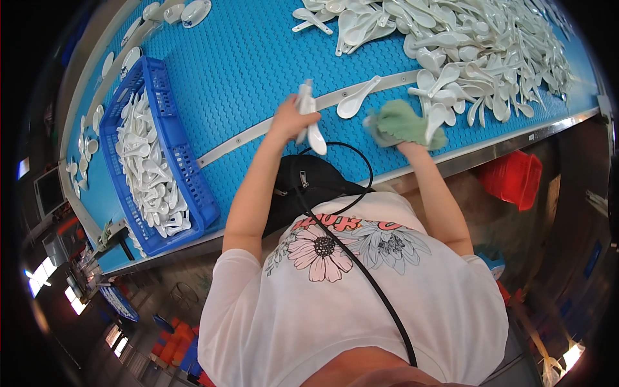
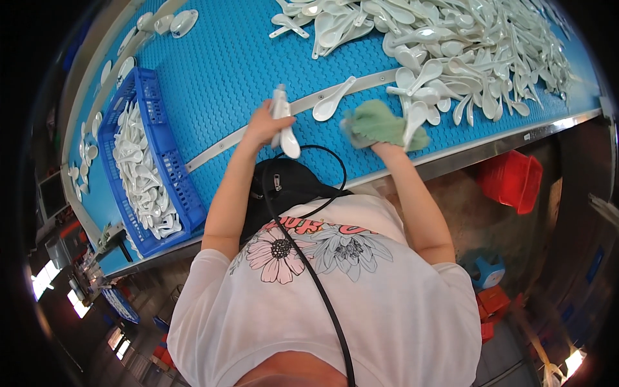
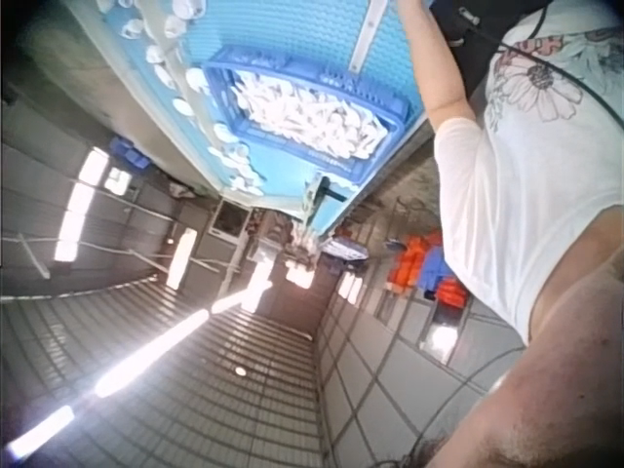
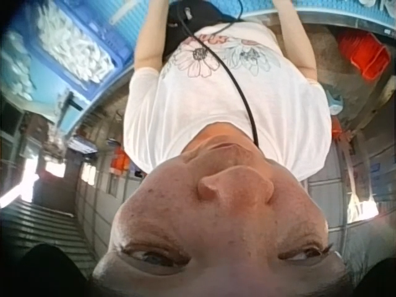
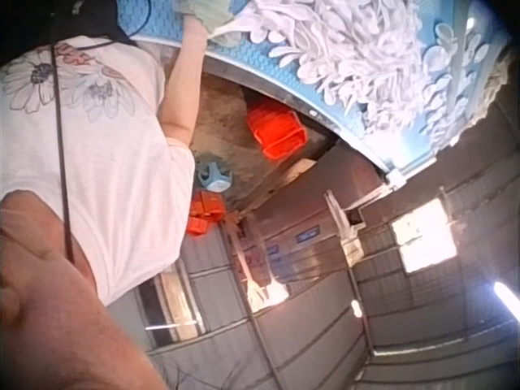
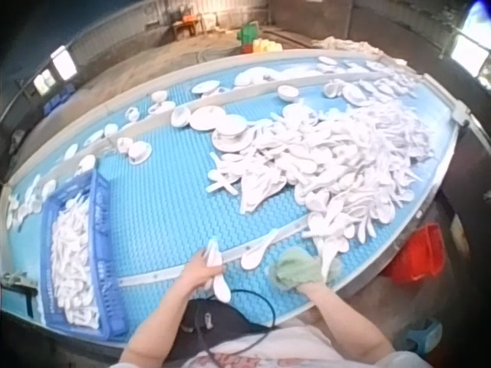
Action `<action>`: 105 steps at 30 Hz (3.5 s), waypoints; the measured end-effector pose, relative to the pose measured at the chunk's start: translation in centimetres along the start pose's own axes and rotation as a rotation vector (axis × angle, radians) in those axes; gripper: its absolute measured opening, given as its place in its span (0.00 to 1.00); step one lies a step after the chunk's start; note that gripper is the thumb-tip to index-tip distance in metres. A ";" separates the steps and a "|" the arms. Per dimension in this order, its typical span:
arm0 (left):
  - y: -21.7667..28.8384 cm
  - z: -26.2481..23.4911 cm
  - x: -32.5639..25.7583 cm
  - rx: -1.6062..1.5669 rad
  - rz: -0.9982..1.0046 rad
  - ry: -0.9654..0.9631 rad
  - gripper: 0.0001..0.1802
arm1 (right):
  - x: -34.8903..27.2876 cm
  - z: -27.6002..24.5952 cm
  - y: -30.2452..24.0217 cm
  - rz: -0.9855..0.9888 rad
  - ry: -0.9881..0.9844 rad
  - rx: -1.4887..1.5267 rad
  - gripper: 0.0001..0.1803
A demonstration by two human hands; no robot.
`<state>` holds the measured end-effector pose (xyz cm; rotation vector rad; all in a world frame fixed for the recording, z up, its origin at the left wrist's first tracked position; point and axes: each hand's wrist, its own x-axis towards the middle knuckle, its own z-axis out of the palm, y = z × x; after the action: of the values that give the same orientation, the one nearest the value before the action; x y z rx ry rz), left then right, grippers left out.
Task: The person picks up white ceramic spoons one at a time from a conveyor belt, wipes each spoon with a green cloth, and stacks the wiped spoons together before placing them into a blue crate.
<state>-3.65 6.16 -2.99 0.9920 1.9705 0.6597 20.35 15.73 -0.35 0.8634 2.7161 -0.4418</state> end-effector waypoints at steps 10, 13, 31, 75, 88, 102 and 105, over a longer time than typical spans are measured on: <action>-13.9 -29.2 -9.2 -0.084 -0.174 0.816 0.38 | -11.7 0.6 5.9 0.107 0.570 1.989 0.25; -16.4 -35.3 -9.3 0.049 -0.179 0.857 0.45 | -14.6 -2.6 7.7 0.045 0.608 2.046 0.23; 6.8 7.2 -3.2 0.821 0.776 -0.365 0.17 | -4.5 4.8 3.8 0.586 0.293 0.085 0.19; 5.9 5.9 5.3 0.498 0.331 -0.114 0.20 | -2.9 1.6 -0.9 0.123 0.662 -0.102 0.14; 1.2 -0.5 1.7 -0.581 -0.155 -0.080 0.25 | -8.7 2.6 3.4 -0.121 0.313 1.333 0.18; 2.6 0.4 -1.3 0.564 0.113 -0.397 0.21 | -9.6 2.1 10.1 0.395 0.204 -0.012 0.20; 1.3 -2.5 -2.3 0.492 0.222 -0.107 0.22 | -9.7 5.2 10.3 0.582 0.543 0.706 0.20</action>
<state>-4.46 4.79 0.28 1.5255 1.9846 0.2263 34.95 16.85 -4.05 2.1434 2.5265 -1.1936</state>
